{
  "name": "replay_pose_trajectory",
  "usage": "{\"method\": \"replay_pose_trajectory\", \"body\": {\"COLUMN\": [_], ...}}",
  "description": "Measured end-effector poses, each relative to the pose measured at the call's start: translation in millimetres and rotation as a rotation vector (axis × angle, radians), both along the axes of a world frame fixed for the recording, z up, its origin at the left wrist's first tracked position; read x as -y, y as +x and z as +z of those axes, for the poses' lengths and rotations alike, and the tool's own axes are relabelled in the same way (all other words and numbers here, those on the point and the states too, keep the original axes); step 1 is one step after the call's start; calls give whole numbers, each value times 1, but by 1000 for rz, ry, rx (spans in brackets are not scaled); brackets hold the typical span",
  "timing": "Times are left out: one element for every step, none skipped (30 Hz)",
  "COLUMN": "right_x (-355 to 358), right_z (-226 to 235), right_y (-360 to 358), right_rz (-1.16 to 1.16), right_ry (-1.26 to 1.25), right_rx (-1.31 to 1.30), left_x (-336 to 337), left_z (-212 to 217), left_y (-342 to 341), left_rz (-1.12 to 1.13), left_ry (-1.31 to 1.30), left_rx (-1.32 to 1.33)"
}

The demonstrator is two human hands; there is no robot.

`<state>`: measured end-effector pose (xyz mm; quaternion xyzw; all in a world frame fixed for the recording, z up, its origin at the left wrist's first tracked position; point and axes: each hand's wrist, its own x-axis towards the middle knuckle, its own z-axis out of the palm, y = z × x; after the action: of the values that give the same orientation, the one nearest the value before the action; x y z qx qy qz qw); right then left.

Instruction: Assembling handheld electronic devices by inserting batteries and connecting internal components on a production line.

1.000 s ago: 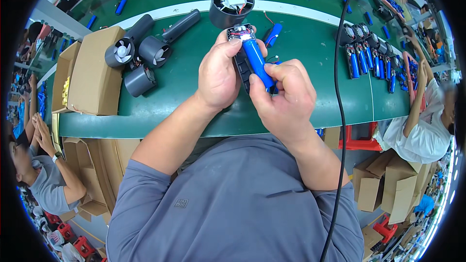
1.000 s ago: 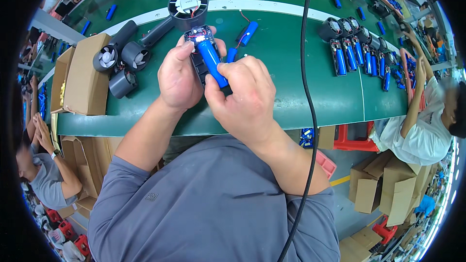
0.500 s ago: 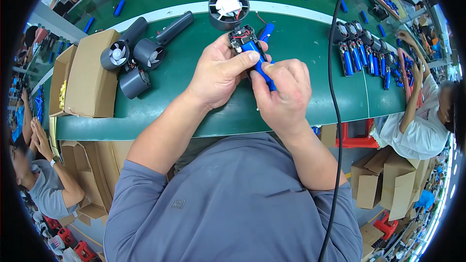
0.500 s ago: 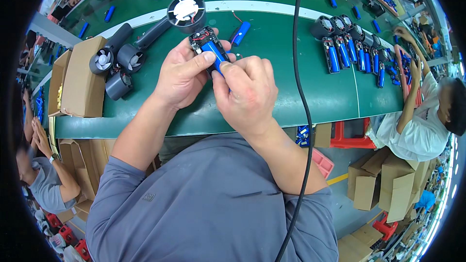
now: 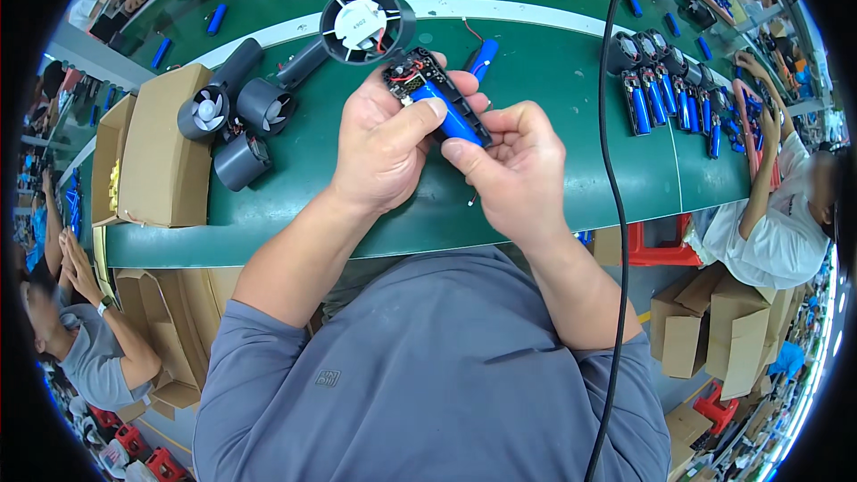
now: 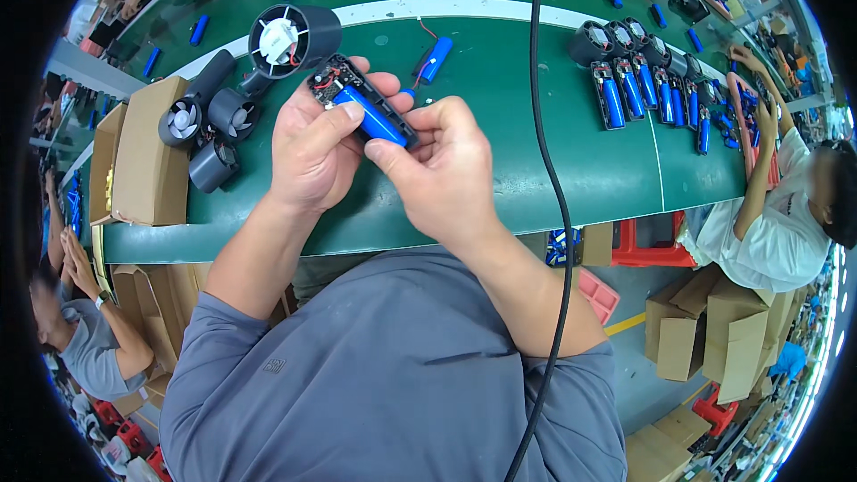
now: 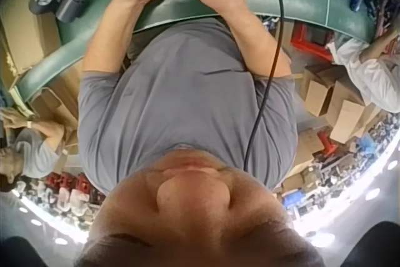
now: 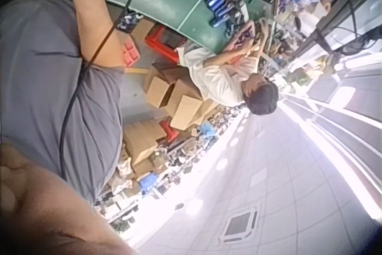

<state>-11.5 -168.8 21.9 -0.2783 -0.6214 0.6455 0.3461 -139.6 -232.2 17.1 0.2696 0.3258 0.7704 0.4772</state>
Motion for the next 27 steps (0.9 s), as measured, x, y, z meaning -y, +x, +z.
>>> {"method": "replay_pose_trajectory", "body": {"right_x": [1,2,2,4,6,7,9,9,9,8,9,9,7,3,-3,-9,-17,-24,-33,-47,-61,-78,-93,-109,-115,-115,-119], "right_z": [-3,-7,-12,-11,-10,-9,-15,-24,-28,-25,-25,-26,-25,-21,-13,-6,-7,-9,-6,-10,-11,-15,-16,-21,-14,-2,-4], "right_y": [-1,-3,-4,-4,-4,-4,-5,-7,-9,-7,-5,-2,-1,5,16,23,31,36,41,50,54,62,69,76,76,76,82], "right_rz": [-11,-22,-50,-52,-43,-36,-46,-63,-82,-85,-78,-71,-50,-58,-75,-82,-121,-193,-276,-278,-403,-468,-466,-484,-516,-493,-538], "right_ry": [31,63,115,115,109,104,108,126,147,161,91,23,-19,-8,-87,-171,-162,-175,-160,-119,-96,-124,-103,-37,9,269,479], "right_rx": [-6,-11,-30,-29,-43,-57,-54,-112,-170,-143,-196,-251,-287,-283,-214,-151,-134,-164,-162,-180,-67,-62,81,166,383,623,704], "left_x": [1,1,0,0,-1,-2,-2,-3,-3,-4,-5,-7,-7,-8,-10,-11,-12,-10,-8,-6,-7,-7,-7,-8,-9,-9,-11], "left_z": [0,-1,0,0,0,0,0,0,0,1,1,2,-1,-6,-13,-19,-20,-16,-16,-14,-14,-12,-13,-12,-15,-19,-24], "left_y": [0,1,2,2,3,3,3,4,4,5,6,6,5,6,6,6,11,9,5,2,0,0,-1,-2,-3,-5,-4], "left_rz": [26,52,51,59,66,62,85,105,108,91,82,73,53,45,32,29,55,58,87,120,169,185,177,170,172,176,175], "left_ry": [-7,-14,-15,-23,-30,-28,-53,-74,-93,-78,-108,-137,-116,-105,-84,-66,19,24,-13,-50,-61,-64,-118,-168,-170,-193,-179], "left_rx": [-39,-78,-76,-86,-96,-96,-122,-150,-155,-149,-166,-183,-212,-208,-344,-486,-379,-382,-468,-553,-572,-578,-600,-623,-651,-685,-692]}}
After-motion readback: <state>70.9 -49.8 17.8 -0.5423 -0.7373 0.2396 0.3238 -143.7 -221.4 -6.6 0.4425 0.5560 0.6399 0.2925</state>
